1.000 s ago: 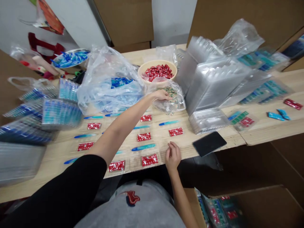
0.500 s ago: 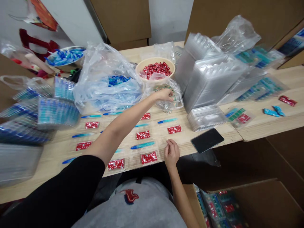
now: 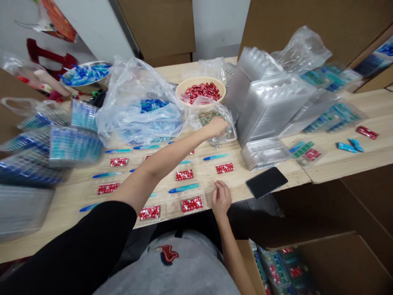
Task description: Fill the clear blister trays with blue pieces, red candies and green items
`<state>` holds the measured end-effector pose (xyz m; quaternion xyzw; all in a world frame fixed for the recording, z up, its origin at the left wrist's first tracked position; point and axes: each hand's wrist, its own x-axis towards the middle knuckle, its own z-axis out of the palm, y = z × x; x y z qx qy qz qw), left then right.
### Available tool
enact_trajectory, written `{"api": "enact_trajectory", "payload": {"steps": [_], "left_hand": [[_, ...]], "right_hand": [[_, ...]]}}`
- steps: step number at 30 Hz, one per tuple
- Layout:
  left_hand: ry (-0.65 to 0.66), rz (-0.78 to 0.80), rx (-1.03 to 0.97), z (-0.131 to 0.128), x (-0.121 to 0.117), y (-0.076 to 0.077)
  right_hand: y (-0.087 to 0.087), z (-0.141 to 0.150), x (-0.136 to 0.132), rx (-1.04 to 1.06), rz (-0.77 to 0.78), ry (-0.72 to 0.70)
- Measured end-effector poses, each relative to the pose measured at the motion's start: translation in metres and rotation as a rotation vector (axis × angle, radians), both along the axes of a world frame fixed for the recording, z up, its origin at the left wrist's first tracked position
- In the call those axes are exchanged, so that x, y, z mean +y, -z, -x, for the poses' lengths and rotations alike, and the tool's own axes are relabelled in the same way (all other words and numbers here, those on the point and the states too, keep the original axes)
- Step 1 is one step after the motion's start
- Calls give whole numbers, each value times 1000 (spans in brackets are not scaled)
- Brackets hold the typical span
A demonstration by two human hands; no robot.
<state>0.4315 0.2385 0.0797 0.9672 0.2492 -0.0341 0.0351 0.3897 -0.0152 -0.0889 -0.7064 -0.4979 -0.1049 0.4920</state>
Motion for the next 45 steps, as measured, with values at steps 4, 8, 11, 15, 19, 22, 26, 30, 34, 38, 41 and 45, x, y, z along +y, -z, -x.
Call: {"api": "enact_trajectory", "payload": {"steps": [4,8,11,15,19,22,26,30,34,38,41,45], "left_hand": [[-32,67,-45,-1,4,3],[-89,174,-128,-3,12,9],[-152,265,-177,-2,20,10],[-220,382,-204,3,29,5],[-240,494,-211,5,31,-2],[-271,556,-257,6,31,-5],[-330,632,-367,15,32,-3],[-407,813,-602,31,34,2],[-402,1162,-964,47,33,5],[-416,1287,-1131,53,28,5],[-440,1303,-1190,52,24,6],[-411,1386,-1192,55,23,9]], "right_hand": [[0,0,0,6,8,1],[0,0,0,13,12,-5],[0,0,0,23,8,-6],[0,-1,1,47,1,-13],[0,0,1,94,-6,-29],[-2,0,-1,162,-9,-42],[-16,-9,2,309,-20,-14],[-50,-42,34,531,-76,-52],[-90,-80,106,713,-122,-270],[-107,-93,184,790,-62,-383],[-108,-88,215,854,-63,-444],[-109,-85,218,892,-142,-493]]}}
